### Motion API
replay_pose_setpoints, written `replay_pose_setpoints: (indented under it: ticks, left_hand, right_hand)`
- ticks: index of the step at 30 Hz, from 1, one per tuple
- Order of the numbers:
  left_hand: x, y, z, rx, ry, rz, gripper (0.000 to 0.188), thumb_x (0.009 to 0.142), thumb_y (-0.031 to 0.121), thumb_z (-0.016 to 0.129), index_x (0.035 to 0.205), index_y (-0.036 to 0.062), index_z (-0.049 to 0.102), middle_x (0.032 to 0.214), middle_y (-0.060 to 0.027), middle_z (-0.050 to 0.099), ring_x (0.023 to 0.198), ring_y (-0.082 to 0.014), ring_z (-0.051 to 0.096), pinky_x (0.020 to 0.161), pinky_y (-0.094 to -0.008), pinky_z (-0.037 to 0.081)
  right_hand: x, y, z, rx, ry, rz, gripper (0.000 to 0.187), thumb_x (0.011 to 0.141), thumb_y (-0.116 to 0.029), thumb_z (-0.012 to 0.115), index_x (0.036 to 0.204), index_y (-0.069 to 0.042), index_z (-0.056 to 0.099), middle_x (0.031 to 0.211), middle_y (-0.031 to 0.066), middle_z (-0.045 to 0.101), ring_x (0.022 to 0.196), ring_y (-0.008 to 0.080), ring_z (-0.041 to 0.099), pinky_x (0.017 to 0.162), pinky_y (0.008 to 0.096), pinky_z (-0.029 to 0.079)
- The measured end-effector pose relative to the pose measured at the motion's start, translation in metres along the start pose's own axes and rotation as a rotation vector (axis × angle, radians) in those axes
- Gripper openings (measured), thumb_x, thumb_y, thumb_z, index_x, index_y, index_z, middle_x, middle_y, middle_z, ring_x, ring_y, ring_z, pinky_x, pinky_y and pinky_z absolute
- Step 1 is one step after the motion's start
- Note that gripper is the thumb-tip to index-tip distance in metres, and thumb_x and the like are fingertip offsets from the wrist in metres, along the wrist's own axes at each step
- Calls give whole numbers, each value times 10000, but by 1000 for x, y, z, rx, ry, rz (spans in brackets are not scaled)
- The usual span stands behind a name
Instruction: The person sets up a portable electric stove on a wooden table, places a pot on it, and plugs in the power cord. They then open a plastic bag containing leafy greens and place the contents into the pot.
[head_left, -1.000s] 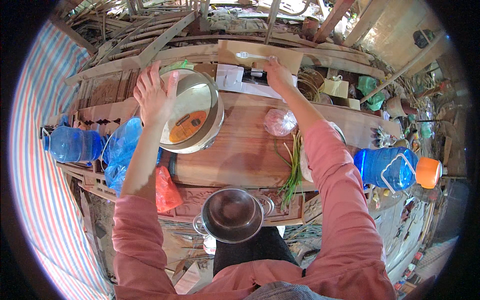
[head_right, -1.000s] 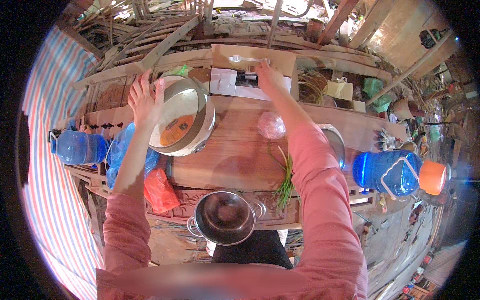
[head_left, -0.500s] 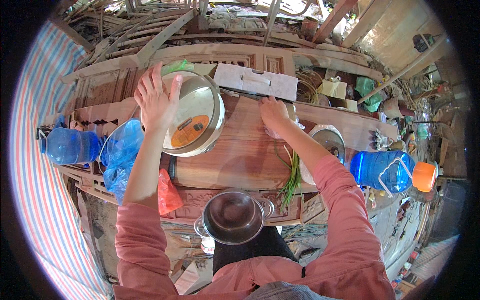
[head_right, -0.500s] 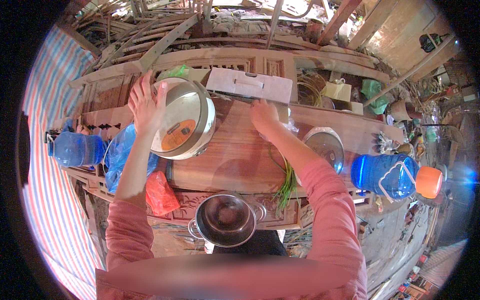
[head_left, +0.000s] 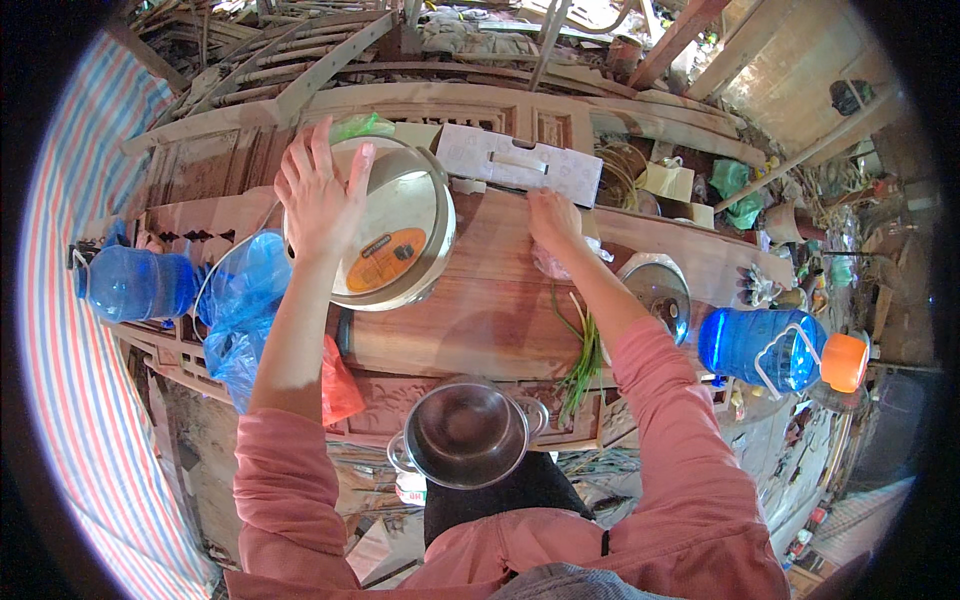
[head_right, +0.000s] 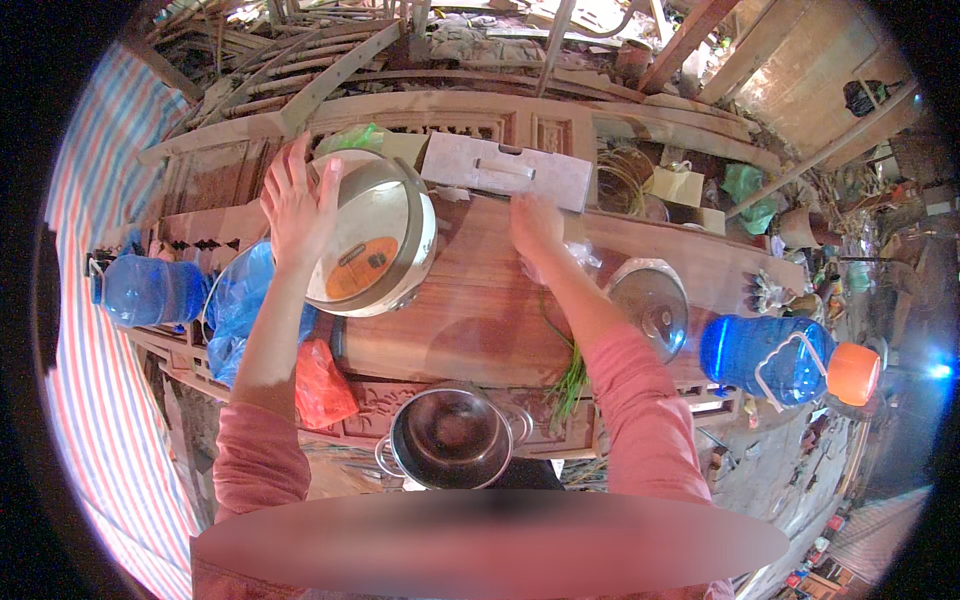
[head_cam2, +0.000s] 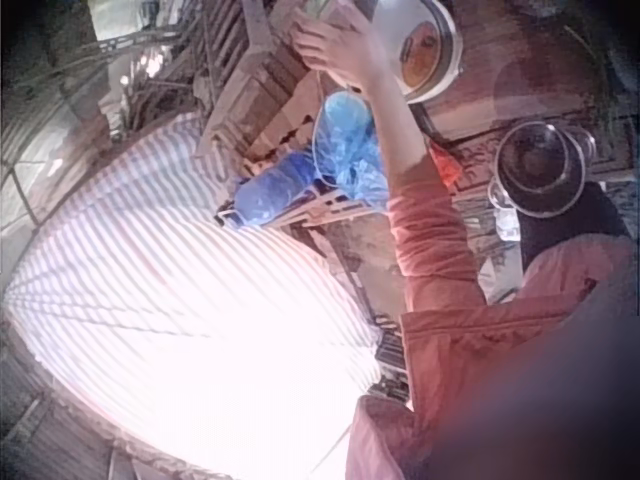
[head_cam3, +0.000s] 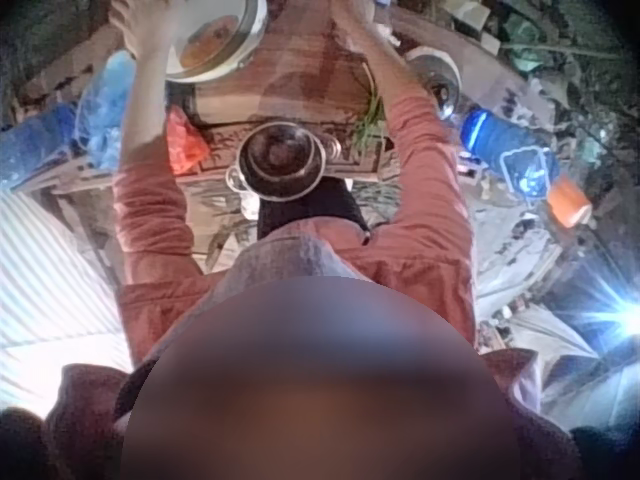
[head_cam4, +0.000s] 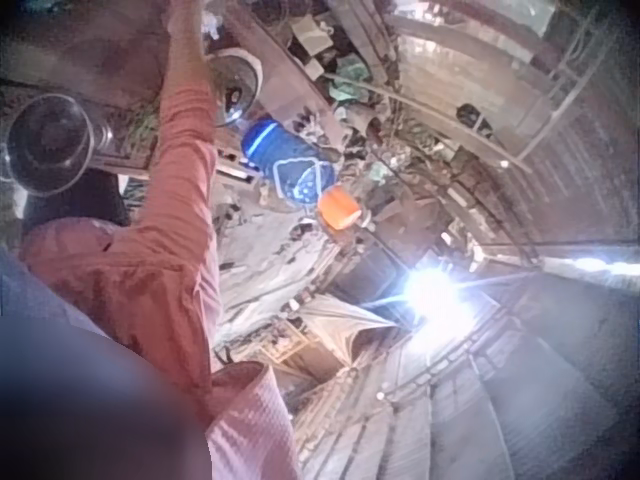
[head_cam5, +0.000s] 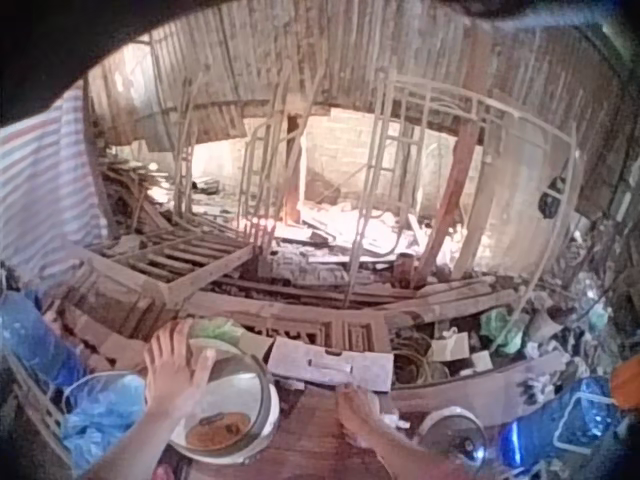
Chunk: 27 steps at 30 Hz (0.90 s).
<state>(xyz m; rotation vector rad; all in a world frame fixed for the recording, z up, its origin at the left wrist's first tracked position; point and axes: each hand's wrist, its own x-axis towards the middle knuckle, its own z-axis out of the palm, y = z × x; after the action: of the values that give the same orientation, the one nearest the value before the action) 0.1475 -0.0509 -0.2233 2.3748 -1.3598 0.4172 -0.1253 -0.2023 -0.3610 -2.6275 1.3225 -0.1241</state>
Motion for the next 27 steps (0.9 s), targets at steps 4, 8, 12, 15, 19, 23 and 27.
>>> replay_pose_setpoints:
  ticks: [4,8,12,15,19,23,27]
  left_hand:
    - [0,2,-1,-25,1,-16,679,939,588,415,1448,154,297,1373,-147,383,1302,-337,357,1071,-512,276]
    - [0,3,-2,-44,3,-20,647,952,564,412,1458,179,293,1382,-151,376,1310,-350,353,1071,-529,280]
    - [0,3,-2,11,-21,-32,721,930,618,408,1459,145,278,1382,-147,375,1306,-327,353,1073,-505,276]
    - [0,3,-2,-22,-32,-35,730,927,623,408,1461,143,278,1386,-149,372,1308,-329,350,1073,-508,277]
    - [1,4,-3,-31,-28,-35,734,925,622,415,1462,141,281,1387,-151,373,1308,-332,350,1072,-508,280]
    - [0,4,-3,-35,-14,-20,738,921,616,432,1460,134,285,1383,-155,381,1300,-335,362,1069,-502,288]
    - [0,3,-2,-61,-9,-13,688,944,574,424,1483,182,253,1395,-160,362,1307,-358,355,1057,-524,298]
  right_hand:
    - [4,-7,-5,-22,-118,99,281,913,-257,526,1057,-31,611,1133,189,601,994,383,616,799,480,517]
    - [-9,-19,-3,-27,-76,99,455,927,-288,529,1290,-14,525,1413,215,426,1285,373,443,919,444,496]
    - [-11,-20,-4,62,232,26,548,884,-214,582,1334,62,437,1540,209,179,1399,389,265,929,441,514]
    - [18,-1,-17,52,128,94,566,857,-114,556,1386,-3,386,1466,201,320,1234,390,475,872,453,537]
    - [57,11,-19,-148,-92,53,567,841,-83,552,1384,-47,395,1324,159,448,1145,340,545,873,443,534]
    - [79,1,-5,-447,145,-336,476,867,-117,543,1329,-60,445,1184,129,514,1162,299,536,910,413,504]
    - [100,-12,4,-513,19,-360,377,903,-152,523,1270,-69,510,1208,108,526,1165,278,530,947,396,470]
